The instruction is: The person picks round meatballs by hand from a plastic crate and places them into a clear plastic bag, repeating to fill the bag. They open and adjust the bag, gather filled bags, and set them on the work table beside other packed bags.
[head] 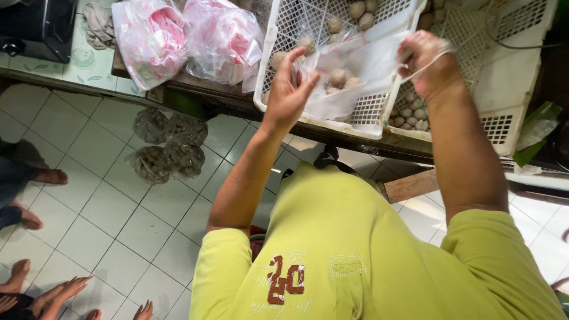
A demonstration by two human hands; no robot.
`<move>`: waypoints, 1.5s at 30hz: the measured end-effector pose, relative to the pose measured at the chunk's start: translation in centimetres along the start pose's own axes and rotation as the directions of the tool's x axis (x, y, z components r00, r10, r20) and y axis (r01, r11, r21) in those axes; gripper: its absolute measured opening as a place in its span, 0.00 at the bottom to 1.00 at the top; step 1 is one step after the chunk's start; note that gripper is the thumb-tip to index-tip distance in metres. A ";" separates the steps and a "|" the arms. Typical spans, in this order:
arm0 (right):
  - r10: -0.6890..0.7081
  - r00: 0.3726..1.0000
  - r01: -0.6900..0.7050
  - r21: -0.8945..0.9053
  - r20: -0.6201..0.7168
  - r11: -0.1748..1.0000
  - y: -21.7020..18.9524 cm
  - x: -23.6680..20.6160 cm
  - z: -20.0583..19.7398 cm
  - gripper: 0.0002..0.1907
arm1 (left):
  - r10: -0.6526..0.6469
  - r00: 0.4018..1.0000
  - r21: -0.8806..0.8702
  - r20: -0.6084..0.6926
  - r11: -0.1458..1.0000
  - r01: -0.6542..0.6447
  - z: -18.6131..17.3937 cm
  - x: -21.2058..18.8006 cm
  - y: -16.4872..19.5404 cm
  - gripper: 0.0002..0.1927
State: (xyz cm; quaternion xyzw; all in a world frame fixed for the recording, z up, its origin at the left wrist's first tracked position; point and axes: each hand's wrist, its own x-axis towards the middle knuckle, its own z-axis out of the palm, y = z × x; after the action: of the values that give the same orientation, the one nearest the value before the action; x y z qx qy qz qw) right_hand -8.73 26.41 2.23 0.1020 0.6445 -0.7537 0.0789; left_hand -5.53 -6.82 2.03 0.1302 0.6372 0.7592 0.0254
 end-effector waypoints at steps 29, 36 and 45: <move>-0.028 0.627 0.179 -0.108 0.779 0.978 -9.8 0.8 0.2 0.17 | 0.088 0.938 0.167 0.336 0.974 -0.151 12.5 6.4 8.8 0.26; -0.302 0.658 0.739 -0.516 0.690 0.433 -17.2 -1.6 -0.4 0.15 | 0.026 0.984 0.790 0.176 0.592 -0.157 13.7 7.2 12.9 0.08; -0.599 0.317 0.933 -0.355 0.735 0.058 -21.3 -2.2 1.6 0.09 | 0.062 0.884 -0.102 0.463 0.995 -0.016 12.5 8.6 15.0 0.11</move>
State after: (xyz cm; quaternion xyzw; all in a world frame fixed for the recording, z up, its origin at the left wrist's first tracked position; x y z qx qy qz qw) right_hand -12.05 28.16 23.42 -0.4671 0.8014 -0.3242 -0.1856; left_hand -9.06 4.13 19.96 0.3200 0.5729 0.7355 0.1684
